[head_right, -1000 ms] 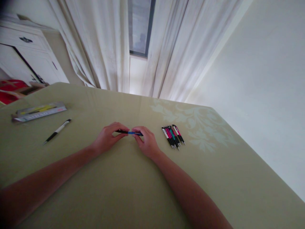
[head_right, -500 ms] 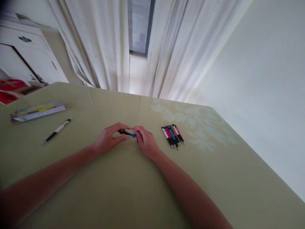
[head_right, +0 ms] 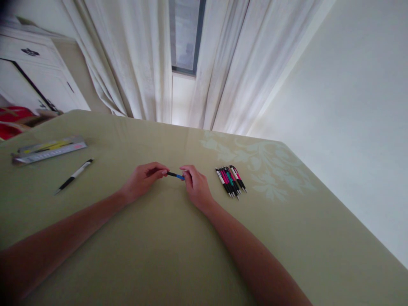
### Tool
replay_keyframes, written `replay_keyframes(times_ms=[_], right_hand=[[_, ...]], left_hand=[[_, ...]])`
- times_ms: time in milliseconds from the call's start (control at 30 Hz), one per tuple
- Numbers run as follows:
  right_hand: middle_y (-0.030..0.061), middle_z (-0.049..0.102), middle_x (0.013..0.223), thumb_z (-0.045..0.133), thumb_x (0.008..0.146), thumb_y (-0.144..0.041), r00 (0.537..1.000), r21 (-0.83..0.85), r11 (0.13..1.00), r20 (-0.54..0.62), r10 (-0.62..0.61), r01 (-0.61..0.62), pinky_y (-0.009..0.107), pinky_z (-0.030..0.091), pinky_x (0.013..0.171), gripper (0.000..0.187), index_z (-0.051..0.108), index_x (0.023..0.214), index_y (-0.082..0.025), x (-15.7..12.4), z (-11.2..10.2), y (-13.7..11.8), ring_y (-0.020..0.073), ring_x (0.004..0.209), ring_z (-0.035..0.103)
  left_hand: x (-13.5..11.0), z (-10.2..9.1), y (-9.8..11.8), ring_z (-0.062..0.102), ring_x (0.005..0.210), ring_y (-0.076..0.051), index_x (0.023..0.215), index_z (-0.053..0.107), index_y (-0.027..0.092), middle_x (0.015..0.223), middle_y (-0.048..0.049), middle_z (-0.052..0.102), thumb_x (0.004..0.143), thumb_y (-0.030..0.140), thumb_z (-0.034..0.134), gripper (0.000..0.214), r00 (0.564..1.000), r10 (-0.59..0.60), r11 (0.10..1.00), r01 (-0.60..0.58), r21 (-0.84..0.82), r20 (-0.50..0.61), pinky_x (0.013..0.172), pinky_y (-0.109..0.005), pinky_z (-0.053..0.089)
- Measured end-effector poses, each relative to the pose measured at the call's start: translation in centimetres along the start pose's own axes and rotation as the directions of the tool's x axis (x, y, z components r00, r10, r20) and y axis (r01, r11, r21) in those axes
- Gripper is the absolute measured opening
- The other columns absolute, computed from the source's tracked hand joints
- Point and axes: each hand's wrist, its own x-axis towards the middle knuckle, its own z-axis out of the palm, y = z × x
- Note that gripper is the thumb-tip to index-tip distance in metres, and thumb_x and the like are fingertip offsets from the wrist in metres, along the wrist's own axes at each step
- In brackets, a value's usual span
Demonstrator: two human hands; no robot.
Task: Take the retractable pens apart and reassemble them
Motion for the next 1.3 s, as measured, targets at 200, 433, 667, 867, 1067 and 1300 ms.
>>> replay_keyframes(times_ms=[200, 433, 667, 867, 1067, 1300], right_hand=[[0.002, 0.072, 0.085, 0.047, 0.103, -0.027, 1.0, 0.007, 1.0, -0.004, 0.03, -0.03, 0.025, 0.049, 0.077, 0.02, 0.062, 0.114, -0.021, 0.08, -0.16, -0.25, 0.0155, 0.078, 0.069], [0.0007, 0.072, 0.08, 0.049, 0.103, -0.031, 0.997, 0.056, 0.996, 0.026, 0.069, -0.07, 0.025, 0.05, 0.074, 0.02, 0.062, 0.115, -0.022, 0.08, -0.18, -0.2, 0.0156, 0.074, 0.07], [0.0042, 0.074, 0.092, 0.068, 0.093, -0.038, 1.0, 0.077, 0.997, 0.014, 0.022, -0.023, 0.028, 0.053, 0.076, 0.021, 0.068, 0.105, -0.021, 0.12, -0.21, -0.21, 0.0177, 0.081, 0.069], [0.0042, 0.073, 0.09, 0.069, 0.093, -0.038, 0.999, 0.017, 0.999, 0.0, -0.051, 0.051, 0.029, 0.051, 0.076, 0.016, 0.072, 0.097, -0.023, 0.07, -0.27, 0.21, 0.0185, 0.083, 0.067], [0.0045, 0.074, 0.088, 0.07, 0.093, -0.036, 0.991, 0.005, 0.992, -0.028, -0.129, 0.129, 0.034, 0.051, 0.083, 0.013, 0.074, 0.096, -0.024, 0.02, -0.3, 0.46, 0.0203, 0.086, 0.066], [0.0043, 0.073, 0.091, 0.07, 0.093, -0.034, 0.996, 0.086, 0.993, -0.062, -0.071, 0.077, 0.034, 0.054, 0.084, 0.011, 0.074, 0.096, -0.024, 0.17, -0.34, 0.54, 0.0197, 0.088, 0.068]], left_hand=[[0.1, -0.23, 0.34, 0.07, 0.081, -0.018, 0.097, 0.076, 0.021, 0.093, -0.0057, 0.077, 0.087, 0.046, 0.071, 0.027, 1.0, 0.021, 1.0, -0.021, -0.001, -0.016, 0.074, -0.029, 0.054], [0.02, -0.02, 0.07, 0.07, 0.085, -0.019, 0.105, 0.073, 0.02, 0.097, -0.0075, 0.077, 0.083, 0.047, 0.076, 0.034, 0.999, 0.037, 0.999, -0.038, -0.027, -0.013, 0.074, -0.03, 0.055], [0.03, 0.0, 0.19, 0.063, 0.068, -0.016, 0.095, 0.075, 0.019, 0.077, -0.0031, 0.073, 0.088, 0.049, 0.068, 0.032, 1.0, -0.022, 0.999, 0.022, 0.025, -0.02, 0.062, -0.026, 0.048], [0.07, -0.1, -0.19, 0.055, 0.062, -0.013, 0.085, 0.072, 0.017, 0.068, -0.0002, 0.065, 0.091, 0.05, 0.062, 0.035, 1.0, -0.027, 0.998, 0.027, 0.056, 0.008, 0.058, -0.023, 0.04], [-0.08, -0.19, 0.37, 0.051, 0.056, -0.013, 0.078, 0.071, 0.016, 0.061, -0.0001, 0.061, 0.094, 0.056, 0.054, 0.046, 0.998, -0.053, 0.991, 0.049, 0.125, 0.025, 0.051, -0.023, 0.035], [-0.02, -0.07, 0.67, 0.051, 0.052, -0.013, 0.067, 0.07, 0.016, 0.055, -0.0004, 0.058, 0.095, 0.06, 0.048, 0.056, 0.995, -0.1, 0.991, 0.099, 0.091, 0.004, 0.049, -0.023, 0.037]])
